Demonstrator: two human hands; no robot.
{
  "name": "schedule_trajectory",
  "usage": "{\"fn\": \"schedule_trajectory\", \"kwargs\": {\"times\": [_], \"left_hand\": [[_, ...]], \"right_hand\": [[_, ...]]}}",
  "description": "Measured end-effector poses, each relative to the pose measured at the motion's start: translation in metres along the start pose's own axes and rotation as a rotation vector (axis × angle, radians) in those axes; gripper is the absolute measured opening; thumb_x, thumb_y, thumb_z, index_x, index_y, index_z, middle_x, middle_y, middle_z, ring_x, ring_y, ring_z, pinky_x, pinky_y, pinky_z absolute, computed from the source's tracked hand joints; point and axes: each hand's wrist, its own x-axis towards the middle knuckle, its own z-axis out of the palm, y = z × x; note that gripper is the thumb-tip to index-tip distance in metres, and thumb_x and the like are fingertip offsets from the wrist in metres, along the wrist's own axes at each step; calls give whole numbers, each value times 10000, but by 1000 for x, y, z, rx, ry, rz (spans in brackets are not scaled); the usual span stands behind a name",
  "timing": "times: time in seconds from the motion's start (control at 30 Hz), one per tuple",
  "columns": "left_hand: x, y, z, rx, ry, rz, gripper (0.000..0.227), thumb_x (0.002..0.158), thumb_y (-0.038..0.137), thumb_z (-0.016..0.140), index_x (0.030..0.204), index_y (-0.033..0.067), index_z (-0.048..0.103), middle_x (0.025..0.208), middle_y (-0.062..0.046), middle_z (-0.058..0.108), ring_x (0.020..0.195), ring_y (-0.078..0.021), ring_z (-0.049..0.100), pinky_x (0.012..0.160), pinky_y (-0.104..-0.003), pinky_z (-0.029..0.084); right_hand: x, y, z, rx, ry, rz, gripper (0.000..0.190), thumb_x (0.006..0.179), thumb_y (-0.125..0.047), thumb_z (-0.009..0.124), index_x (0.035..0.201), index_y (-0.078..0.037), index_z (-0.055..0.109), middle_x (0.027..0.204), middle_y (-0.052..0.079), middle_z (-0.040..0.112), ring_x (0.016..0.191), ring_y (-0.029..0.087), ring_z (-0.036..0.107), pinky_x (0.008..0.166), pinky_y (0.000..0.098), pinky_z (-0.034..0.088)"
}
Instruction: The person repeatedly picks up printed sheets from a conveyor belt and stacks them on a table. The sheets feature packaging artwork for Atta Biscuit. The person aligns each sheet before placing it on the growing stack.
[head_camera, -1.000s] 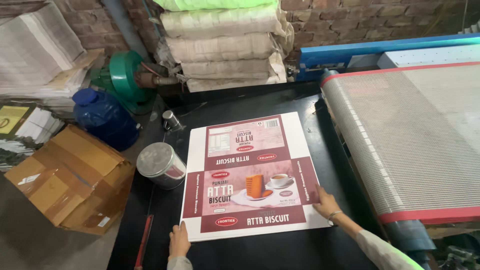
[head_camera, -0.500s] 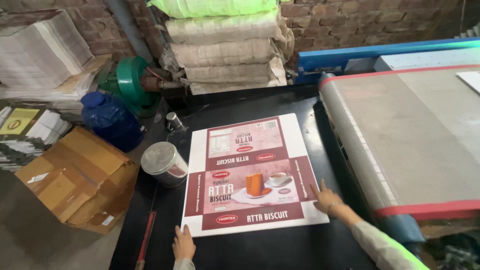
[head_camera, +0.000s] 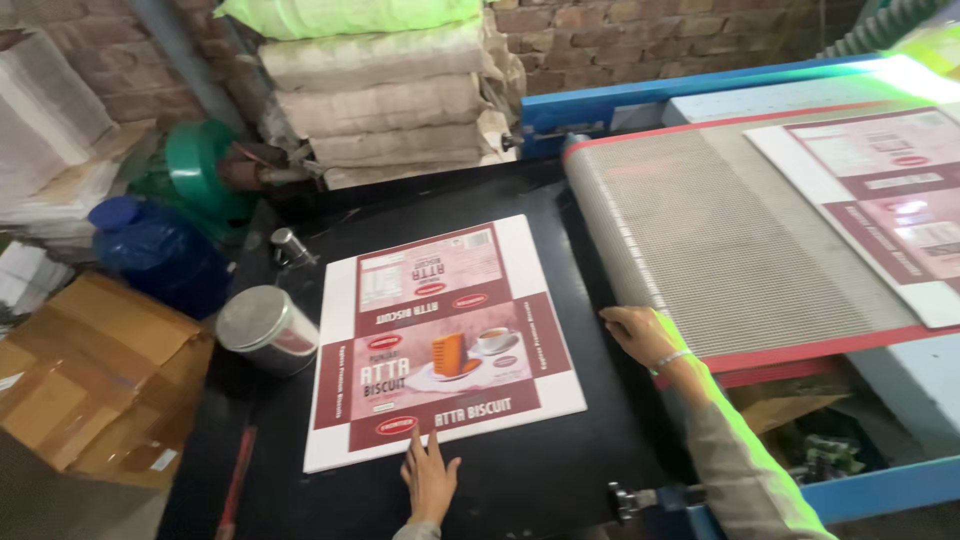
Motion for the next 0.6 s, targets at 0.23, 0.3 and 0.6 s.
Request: {"fn": "schedule_trajectory", "kwargs": {"times": [0.23, 0.3, 0.6], "left_hand": [[-11, 16, 8, -66, 82, -116, 631, 792, 373, 802, 1320, 133, 556, 1545, -120, 369, 1374, -359, 452, 1021, -588, 448], [-5, 11, 2, -87, 129, -113, 587, 777, 379, 805, 1268, 134, 596, 1507, -111, 431, 1340, -358, 506, 974, -563, 502], [-4, 11, -3, -135, 211, -116, 560, 740, 360, 828, 1208, 122, 633, 1484, -80, 498, 1253, -369, 571, 953, -517, 526]], "right_hand": [[9, 5, -17, -17, 64, 19, 232, 915, -226, 644, 1103, -138, 747, 943, 109, 757, 862, 356, 720, 741, 471, 570], [10, 5, -20, -15, 77, 14, 228, 914, -225, 646, 1098, -137, 746, 938, 111, 757, 856, 356, 718, 734, 472, 569], [9, -21, -22, 64, 92, -88, 195, 928, -182, 635, 1080, -108, 733, 927, 101, 752, 837, 345, 718, 714, 464, 568]]}}
